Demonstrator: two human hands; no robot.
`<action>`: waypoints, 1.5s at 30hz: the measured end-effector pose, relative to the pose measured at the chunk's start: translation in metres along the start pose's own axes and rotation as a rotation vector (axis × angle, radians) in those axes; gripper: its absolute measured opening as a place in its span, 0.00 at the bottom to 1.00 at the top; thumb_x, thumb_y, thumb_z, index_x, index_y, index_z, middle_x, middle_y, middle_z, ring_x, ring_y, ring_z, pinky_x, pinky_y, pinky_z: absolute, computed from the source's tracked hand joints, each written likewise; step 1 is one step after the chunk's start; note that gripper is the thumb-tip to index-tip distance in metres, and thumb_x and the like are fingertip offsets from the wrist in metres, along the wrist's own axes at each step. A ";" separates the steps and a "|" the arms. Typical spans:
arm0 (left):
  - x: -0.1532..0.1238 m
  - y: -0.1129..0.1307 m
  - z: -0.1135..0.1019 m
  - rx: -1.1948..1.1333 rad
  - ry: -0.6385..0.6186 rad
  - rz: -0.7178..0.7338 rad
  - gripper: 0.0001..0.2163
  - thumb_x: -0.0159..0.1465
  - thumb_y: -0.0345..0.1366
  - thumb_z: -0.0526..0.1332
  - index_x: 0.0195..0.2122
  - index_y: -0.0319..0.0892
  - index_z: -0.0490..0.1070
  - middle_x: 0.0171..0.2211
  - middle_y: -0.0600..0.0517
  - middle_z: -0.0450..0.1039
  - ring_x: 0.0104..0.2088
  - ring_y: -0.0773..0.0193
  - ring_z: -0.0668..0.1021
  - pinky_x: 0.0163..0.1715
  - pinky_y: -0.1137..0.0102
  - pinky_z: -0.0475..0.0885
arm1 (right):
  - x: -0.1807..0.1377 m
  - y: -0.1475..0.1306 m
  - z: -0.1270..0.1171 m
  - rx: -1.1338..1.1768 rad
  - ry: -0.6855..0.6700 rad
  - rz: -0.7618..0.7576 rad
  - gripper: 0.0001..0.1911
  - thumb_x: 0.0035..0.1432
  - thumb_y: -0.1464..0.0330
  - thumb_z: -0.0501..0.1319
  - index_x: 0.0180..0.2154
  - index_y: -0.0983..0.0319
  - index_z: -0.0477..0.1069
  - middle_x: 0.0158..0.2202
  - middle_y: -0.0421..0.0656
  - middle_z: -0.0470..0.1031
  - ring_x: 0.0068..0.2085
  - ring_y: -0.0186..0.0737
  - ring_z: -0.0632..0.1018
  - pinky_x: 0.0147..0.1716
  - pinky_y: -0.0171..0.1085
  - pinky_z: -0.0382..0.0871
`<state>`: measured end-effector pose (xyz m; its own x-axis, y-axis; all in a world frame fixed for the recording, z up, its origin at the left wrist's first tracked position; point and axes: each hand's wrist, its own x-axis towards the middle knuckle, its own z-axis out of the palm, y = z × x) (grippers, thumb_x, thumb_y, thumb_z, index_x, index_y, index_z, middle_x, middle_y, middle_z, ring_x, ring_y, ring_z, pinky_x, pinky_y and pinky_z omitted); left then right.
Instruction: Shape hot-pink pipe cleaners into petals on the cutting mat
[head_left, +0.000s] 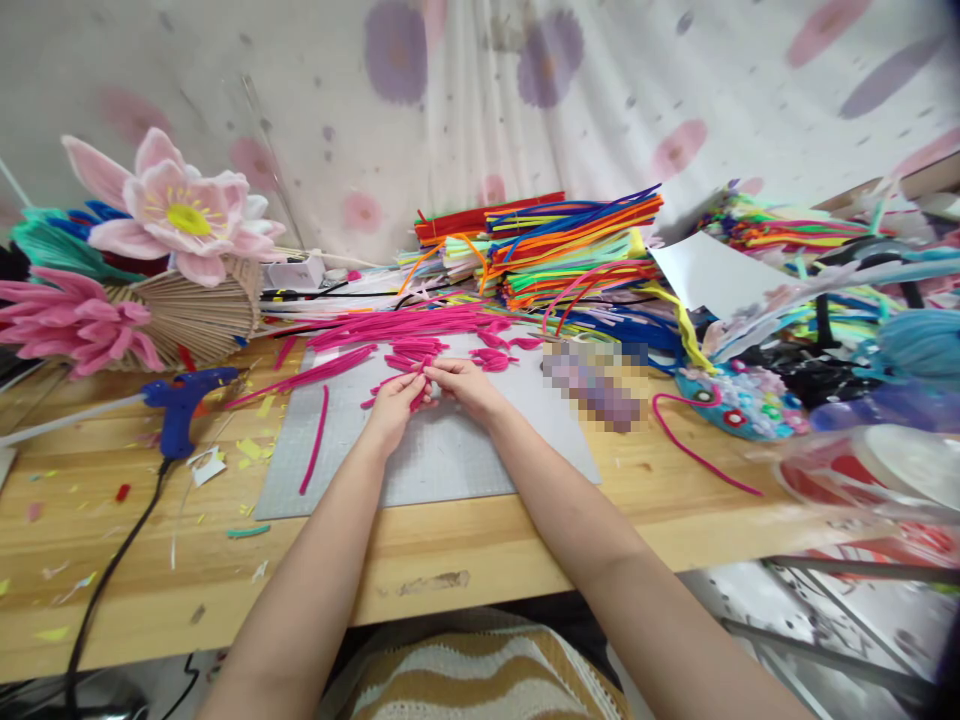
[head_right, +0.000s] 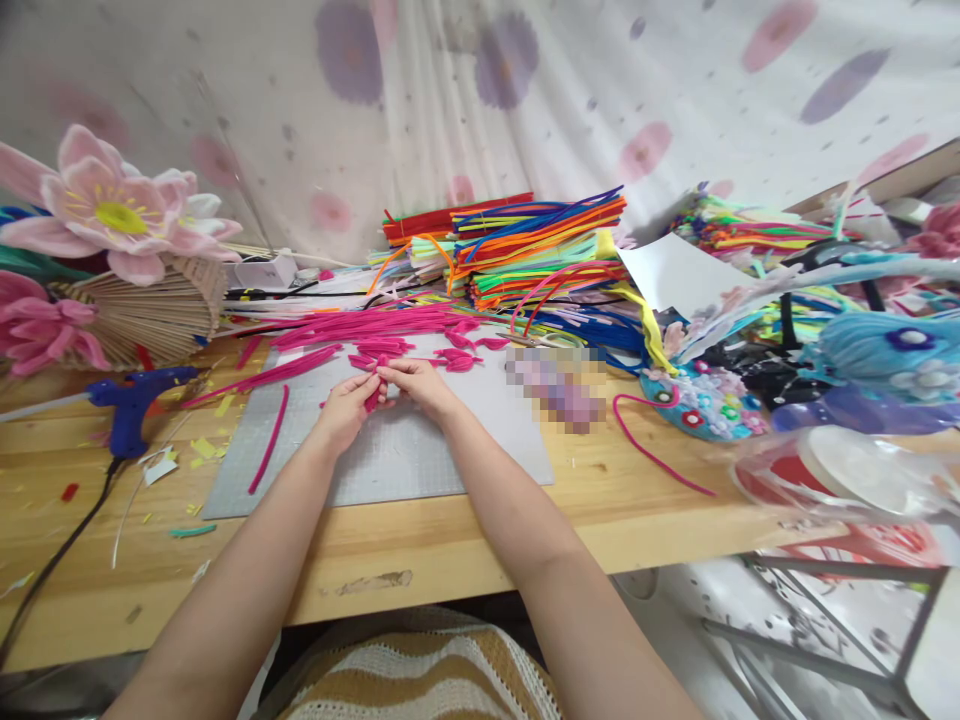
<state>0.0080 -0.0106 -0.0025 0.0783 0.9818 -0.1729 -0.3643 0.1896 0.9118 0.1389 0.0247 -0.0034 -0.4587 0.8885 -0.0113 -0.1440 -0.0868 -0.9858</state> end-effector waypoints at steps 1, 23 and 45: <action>0.000 0.001 0.000 -0.011 -0.014 -0.019 0.14 0.44 0.42 0.68 0.25 0.36 0.71 0.22 0.55 0.69 0.21 0.73 0.70 0.30 0.69 0.73 | 0.001 0.001 0.000 -0.025 0.024 -0.023 0.17 0.45 0.55 0.61 0.24 0.65 0.69 0.20 0.36 0.64 0.21 0.25 0.60 0.19 0.29 0.48; -0.003 0.004 0.009 0.130 0.226 -0.029 0.10 0.54 0.38 0.62 0.29 0.35 0.70 0.22 0.51 0.73 0.21 0.67 0.76 0.23 0.73 0.72 | 0.002 -0.006 -0.007 -0.253 0.074 -0.068 0.16 0.43 0.58 0.62 0.20 0.65 0.64 0.17 0.34 0.59 0.19 0.26 0.60 0.20 0.31 0.52; -0.008 0.012 0.002 -0.094 -0.042 -0.322 0.06 0.60 0.30 0.56 0.32 0.35 0.72 0.29 0.46 0.75 0.29 0.66 0.78 0.32 0.70 0.75 | -0.001 -0.002 0.000 0.040 0.106 0.080 0.16 0.38 0.60 0.67 0.25 0.67 0.72 0.20 0.38 0.69 0.22 0.27 0.65 0.21 0.30 0.56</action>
<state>0.0051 -0.0163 0.0108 0.2410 0.8704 -0.4293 -0.3980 0.4921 0.7743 0.1399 0.0246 -0.0014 -0.3752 0.9205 -0.1094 -0.1467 -0.1755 -0.9735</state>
